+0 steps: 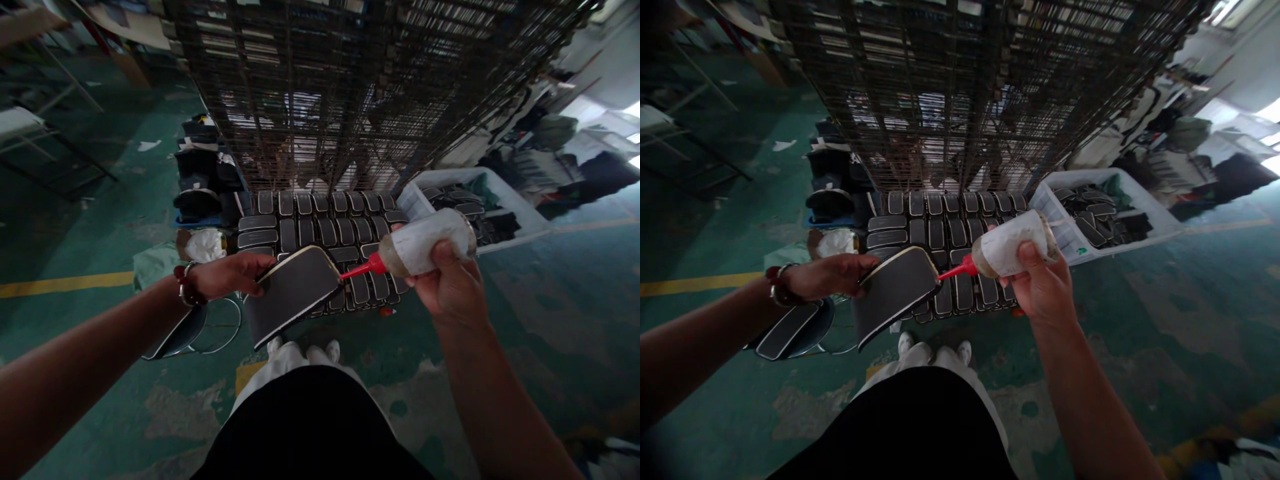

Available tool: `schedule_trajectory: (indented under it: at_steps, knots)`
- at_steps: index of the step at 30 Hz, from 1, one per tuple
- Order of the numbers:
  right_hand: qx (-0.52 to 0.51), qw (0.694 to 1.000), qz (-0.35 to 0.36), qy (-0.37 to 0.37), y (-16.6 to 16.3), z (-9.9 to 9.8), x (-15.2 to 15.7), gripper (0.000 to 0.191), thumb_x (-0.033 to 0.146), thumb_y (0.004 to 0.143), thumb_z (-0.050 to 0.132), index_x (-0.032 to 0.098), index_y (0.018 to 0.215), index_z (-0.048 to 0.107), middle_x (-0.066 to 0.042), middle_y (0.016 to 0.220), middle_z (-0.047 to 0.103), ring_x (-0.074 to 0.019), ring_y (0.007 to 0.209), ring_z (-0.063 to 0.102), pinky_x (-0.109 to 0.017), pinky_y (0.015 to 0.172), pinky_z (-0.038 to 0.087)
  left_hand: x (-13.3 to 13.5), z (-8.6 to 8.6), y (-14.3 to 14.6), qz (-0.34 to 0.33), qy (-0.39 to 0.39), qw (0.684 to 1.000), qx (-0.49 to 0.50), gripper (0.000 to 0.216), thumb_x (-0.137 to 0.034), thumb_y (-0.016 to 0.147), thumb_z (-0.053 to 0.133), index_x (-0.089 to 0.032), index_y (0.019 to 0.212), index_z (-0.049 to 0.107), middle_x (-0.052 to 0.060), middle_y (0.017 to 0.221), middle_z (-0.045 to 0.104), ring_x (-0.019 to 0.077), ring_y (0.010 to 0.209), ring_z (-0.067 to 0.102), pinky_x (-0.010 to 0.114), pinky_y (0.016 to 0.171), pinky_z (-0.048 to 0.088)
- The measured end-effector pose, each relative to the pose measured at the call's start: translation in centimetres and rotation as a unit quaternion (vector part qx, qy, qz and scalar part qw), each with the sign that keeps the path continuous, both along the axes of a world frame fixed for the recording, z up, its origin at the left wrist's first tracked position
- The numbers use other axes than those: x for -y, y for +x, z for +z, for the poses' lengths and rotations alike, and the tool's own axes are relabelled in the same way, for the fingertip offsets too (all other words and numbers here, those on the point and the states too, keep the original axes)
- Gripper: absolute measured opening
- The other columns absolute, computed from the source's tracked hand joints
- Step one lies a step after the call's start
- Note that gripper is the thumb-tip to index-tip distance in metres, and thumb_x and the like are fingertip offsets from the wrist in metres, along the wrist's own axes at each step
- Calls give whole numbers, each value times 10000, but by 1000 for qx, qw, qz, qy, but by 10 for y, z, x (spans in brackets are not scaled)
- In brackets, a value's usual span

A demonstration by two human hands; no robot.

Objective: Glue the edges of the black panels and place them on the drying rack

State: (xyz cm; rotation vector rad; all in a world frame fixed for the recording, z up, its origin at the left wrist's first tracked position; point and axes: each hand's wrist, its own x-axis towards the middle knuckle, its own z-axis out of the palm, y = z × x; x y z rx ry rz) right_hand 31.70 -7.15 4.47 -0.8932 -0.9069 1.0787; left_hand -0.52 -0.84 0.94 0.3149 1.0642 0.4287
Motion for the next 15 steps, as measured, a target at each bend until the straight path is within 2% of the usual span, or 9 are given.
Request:
schedule_trajectory:
  at_steps: [4, 8, 10, 12, 15]
  knots:
    - [16, 1000, 5, 0, -1, 1, 0, 417, 459, 766, 816, 279, 1109, 663, -78, 1035, 749, -221, 756, 711, -221, 383, 454, -1, 1, 1, -41, 39, 998, -2, 572, 111, 624, 522, -198, 1073, 697, 96, 781, 712, 332, 762, 725, 425, 590, 605]
    - [47, 998, 22, 21, 0, 4, 1, 326, 439, 789, 802, 285, 1043, 668, -52, 1022, 749, -218, 755, 706, -223, 385, 463, -1, -1, 2, -26, 53, 998, -25, 527, 81, 626, 564, -209, 1042, 709, 100, 780, 717, 333, 758, 720, 445, 594, 604]
    - [56, 998, 26, 31, 0, 6, 2, 312, 404, 801, 800, 275, 1052, 668, -58, 1017, 747, -227, 769, 711, -224, 379, 462, -2, -6, 1, -45, 83, 995, -29, 496, 69, 635, 584, -210, 1023, 715, 97, 792, 729, 318, 756, 722, 448, 618, 608]
    - [68, 997, 26, 40, 1, 7, 2, 322, 393, 794, 811, 274, 1060, 672, -65, 1015, 745, -244, 792, 717, -227, 365, 455, -4, -13, -2, -121, 132, 984, 1, 481, 87, 612, 609, -190, 990, 720, 88, 822, 744, 292, 777, 727, 422, 681, 612]
    - [89, 995, 19, 44, 1, 7, 2, 301, 407, 778, 826, 299, 1020, 683, -50, 1027, 741, -267, 831, 722, -236, 334, 438, -8, -25, -8, -244, 218, 941, 88, 459, 66, 588, 686, -154, 989, 726, 69, 903, 764, 245, 862, 725, 350, 795, 591]
